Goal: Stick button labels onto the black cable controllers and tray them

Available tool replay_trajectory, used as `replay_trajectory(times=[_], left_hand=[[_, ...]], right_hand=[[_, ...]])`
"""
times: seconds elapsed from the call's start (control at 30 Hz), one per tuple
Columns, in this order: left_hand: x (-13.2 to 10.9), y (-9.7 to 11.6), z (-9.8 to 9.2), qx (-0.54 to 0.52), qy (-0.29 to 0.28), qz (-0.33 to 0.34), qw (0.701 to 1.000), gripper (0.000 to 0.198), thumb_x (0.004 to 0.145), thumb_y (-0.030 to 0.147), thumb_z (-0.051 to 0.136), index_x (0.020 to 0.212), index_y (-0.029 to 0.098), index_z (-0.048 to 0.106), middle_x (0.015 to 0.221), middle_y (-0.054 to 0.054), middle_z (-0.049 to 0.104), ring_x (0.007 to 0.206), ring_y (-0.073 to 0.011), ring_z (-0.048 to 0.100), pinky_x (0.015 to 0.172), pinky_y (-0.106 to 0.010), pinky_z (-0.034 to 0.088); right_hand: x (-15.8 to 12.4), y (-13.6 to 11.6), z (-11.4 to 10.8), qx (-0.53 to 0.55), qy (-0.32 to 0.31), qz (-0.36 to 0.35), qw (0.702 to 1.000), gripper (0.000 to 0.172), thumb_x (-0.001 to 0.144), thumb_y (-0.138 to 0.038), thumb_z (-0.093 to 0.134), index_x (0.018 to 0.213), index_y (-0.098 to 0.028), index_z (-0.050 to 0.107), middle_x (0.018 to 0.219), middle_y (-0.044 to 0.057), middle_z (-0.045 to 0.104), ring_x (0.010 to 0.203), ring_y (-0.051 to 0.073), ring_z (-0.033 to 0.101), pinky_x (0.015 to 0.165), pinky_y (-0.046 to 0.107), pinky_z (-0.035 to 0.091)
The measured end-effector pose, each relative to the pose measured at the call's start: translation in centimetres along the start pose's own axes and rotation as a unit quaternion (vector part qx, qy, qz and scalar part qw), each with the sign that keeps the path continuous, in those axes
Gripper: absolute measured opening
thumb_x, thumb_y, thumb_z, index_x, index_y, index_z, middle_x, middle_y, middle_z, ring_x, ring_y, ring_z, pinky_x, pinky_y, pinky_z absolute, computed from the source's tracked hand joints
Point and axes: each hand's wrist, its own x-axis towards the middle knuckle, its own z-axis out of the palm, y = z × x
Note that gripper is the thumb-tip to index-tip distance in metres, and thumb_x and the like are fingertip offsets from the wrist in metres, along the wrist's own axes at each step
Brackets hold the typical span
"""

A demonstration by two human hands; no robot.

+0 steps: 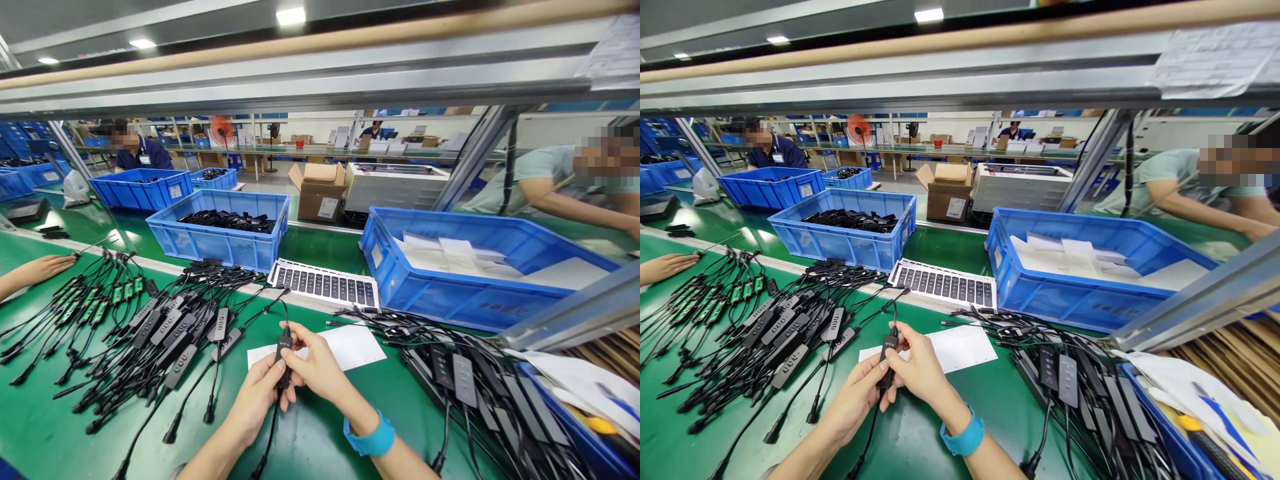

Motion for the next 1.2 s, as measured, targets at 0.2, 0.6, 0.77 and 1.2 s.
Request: replay_trajectory(times=[0.2, 0.6, 0.77, 1.2], left_hand=[[0.0, 0.3, -0.1, 0.014, 0.009, -0.011, 1.000, 0.044, 0.074, 0.052, 0.076, 0.090, 0.011, 0.068, 0.073, -0.004, 0.066, 0.051, -0.0086, 0.055, 0.043, -0.017, 0.041], [-0.6, 1.6, -1.5, -0.023, -0.159, -0.037, 0.986, 0.072, 0.060, 0.021, 0.090, 0.126, 0.016, 0.061, 0.120, -0.017, 0.066, 0.105, -0.0247, 0.066, 0.091, -0.034, 0.050], [-0.8, 3.5, -2.7, 0.030, -0.103, -0.042, 0.993, 0.056, 0.076, 0.040, 0.079, 0.123, 0.016, 0.062, 0.111, -0.016, 0.069, 0.094, -0.0233, 0.067, 0.081, -0.034, 0.051], [-1.2, 2.5, 0.3, 0.553, -0.045, 0.575, 0.601, 0.014, 0.089, 0.009, 0.060, 0.095, 0.020, 0.067, 0.079, -0.002, 0.067, 0.070, -0.0146, 0.056, 0.060, -0.025, 0.045]], right_hand=[[0.0, 0.1, 0.3, -0.025, 0.019, -0.001, 1.000, 0.039, 0.079, -0.023, 0.056, 0.118, -0.019, 0.062, 0.076, 0.000, 0.063, 0.072, 0.016, 0.060, 0.074, 0.031, 0.049], [0.9, 0.4, -0.4, 0.141, 0.029, 0.061, 0.988, 0.044, 0.076, -0.038, 0.063, 0.113, -0.015, 0.065, 0.073, 0.000, 0.058, 0.069, 0.016, 0.052, 0.070, 0.031, 0.044], [0.8, -1.1, -1.8, 0.156, 0.045, 0.069, 0.984, 0.046, 0.075, -0.043, 0.063, 0.112, -0.016, 0.065, 0.072, -0.001, 0.053, 0.067, 0.015, 0.050, 0.063, 0.029, 0.045], [-1.1, -0.9, -1.9, 0.170, 0.034, 0.125, 0.977, 0.049, 0.069, -0.047, 0.069, 0.105, -0.016, 0.057, 0.066, -0.008, 0.045, 0.046, 0.009, 0.050, 0.044, 0.026, 0.045]])
